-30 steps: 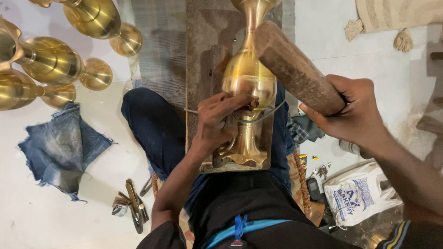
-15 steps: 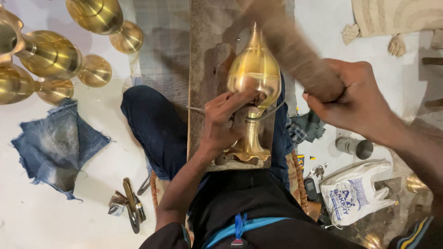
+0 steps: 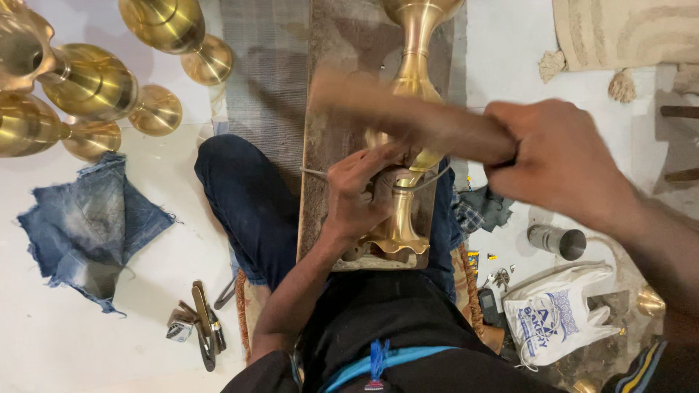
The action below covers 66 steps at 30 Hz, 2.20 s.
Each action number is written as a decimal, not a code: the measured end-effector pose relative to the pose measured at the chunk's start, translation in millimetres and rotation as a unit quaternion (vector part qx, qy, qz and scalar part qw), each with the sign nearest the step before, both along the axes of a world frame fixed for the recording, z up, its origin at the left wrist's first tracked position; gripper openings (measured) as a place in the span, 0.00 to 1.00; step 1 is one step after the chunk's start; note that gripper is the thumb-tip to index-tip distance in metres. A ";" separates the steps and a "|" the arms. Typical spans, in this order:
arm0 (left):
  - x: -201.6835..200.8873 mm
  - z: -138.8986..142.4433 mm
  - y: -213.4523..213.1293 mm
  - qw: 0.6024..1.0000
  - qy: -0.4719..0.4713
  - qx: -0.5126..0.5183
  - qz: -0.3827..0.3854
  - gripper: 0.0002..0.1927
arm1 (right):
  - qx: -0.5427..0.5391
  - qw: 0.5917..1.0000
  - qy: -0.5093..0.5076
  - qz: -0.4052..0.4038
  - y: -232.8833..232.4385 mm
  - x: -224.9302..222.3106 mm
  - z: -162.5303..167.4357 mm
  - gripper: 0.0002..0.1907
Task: The person sits on the floor with a brass vase-like vessel resting on a wooden block and hammers it with a wooden mallet, holding a small punch against the metal to shape and smooth its surface. They reposition the vessel and punch repeatedly while working around the body of the brass object.
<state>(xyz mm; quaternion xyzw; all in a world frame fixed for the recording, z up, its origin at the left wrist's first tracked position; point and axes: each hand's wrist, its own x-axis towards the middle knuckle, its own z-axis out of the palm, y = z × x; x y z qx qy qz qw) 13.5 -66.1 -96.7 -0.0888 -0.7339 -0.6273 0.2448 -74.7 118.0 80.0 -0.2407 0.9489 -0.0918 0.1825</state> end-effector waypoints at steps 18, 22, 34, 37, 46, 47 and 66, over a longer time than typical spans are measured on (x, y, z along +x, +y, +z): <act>-13.9 -44.5 -4.3 0.995 0.053 0.083 -0.036 0.15 | -0.018 0.999 0.023 -0.024 8.6 -0.8 -12.3 0.17; -10.4 -64.8 1.6 0.996 0.070 0.050 -0.003 0.12 | 0.029 0.993 0.090 0.072 6.1 -5.5 -7.5 0.17; -9.9 -41.9 -0.7 0.995 0.038 0.086 -0.017 0.13 | 0.123 0.989 0.053 0.062 -18.2 -12.0 1.7 0.14; -9.6 -34.4 -0.5 0.997 0.027 0.075 0.007 0.12 | 0.089 0.994 0.016 0.063 -23.7 -16.8 2.2 0.14; -7.0 -35.3 -2.4 0.997 0.013 0.081 0.001 0.20 | 0.134 0.985 0.015 0.107 -32.3 -29.9 4.4 0.14; -5.7 -33.5 -2.8 0.996 0.020 0.082 0.003 0.23 | 0.025 0.998 -0.028 0.056 -32.3 -29.9 1.2 0.13; -10.7 -44.4 -2.9 0.992 0.016 0.112 -0.049 0.24 | 0.290 0.934 0.098 0.186 -38.4 -34.4 6.3 0.18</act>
